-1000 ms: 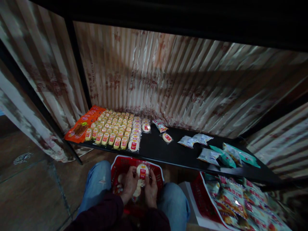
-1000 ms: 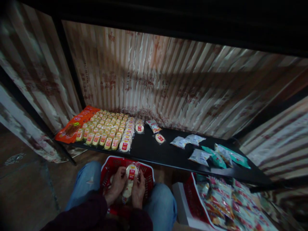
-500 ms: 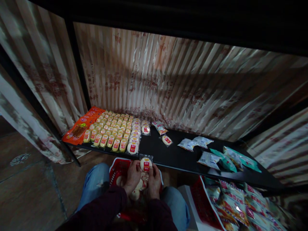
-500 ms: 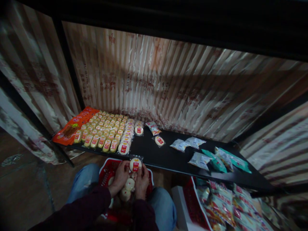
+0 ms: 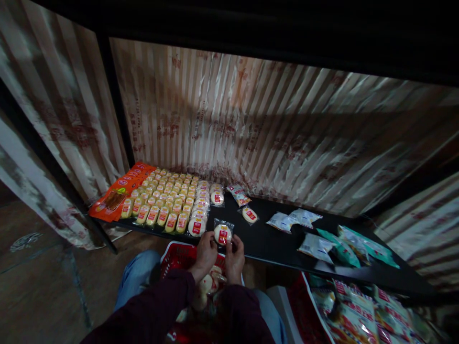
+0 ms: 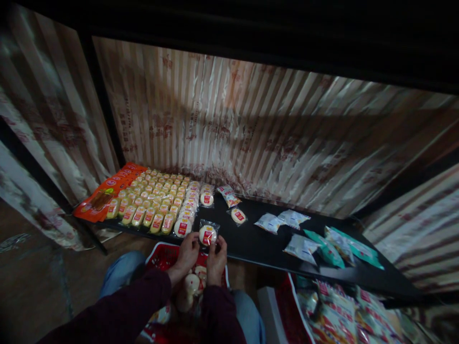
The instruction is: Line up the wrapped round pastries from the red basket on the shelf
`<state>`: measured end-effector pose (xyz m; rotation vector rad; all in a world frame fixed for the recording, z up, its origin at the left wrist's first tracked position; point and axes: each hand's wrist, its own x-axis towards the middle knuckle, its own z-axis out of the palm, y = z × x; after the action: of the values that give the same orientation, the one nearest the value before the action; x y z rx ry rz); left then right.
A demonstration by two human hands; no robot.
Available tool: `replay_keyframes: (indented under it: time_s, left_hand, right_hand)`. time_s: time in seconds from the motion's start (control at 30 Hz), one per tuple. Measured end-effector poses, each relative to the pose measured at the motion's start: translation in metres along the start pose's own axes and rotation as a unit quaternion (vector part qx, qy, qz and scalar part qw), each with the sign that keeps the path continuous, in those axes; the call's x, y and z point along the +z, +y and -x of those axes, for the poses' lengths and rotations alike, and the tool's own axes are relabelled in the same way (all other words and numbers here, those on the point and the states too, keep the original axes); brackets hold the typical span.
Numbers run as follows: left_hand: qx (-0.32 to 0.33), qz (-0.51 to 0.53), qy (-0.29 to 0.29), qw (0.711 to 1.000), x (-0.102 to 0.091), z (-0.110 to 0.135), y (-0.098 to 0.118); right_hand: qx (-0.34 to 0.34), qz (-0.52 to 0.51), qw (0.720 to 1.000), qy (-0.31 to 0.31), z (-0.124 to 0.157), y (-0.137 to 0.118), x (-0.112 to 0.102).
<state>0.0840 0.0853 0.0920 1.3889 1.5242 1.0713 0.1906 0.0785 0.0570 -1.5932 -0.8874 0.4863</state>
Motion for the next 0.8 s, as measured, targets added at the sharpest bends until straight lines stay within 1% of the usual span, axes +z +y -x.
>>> replay_keyframes:
  time_s: [0.13,0.27,0.5,0.7,0.8]
  left_hand:
    - [0.015,-0.021,0.001,1.0,0.004,-0.008,0.006]
    - [0.01,-0.029,-0.003,1.0,0.008,-0.016,0.012]
    - [0.015,-0.04,-0.045,0.998,0.013,-0.028,0.022]
    - [-0.024,-0.051,-0.051,0.997,0.019,-0.04,0.026]
    - [-0.023,-0.045,-0.056,0.997,0.023,-0.049,0.027]
  right_hand:
    - [-0.019,0.016,1.0,0.0,-0.009,-0.006,0.002]
    - [-0.024,0.053,0.998,-0.014,-0.019,-0.003,0.006]
    - [-0.025,0.135,0.99,-0.034,-0.04,0.009,0.013]
    - [-0.021,0.175,0.983,-0.052,-0.053,0.008,0.018]
    - [-0.015,0.17,0.983,-0.066,-0.059,0.004,0.022]
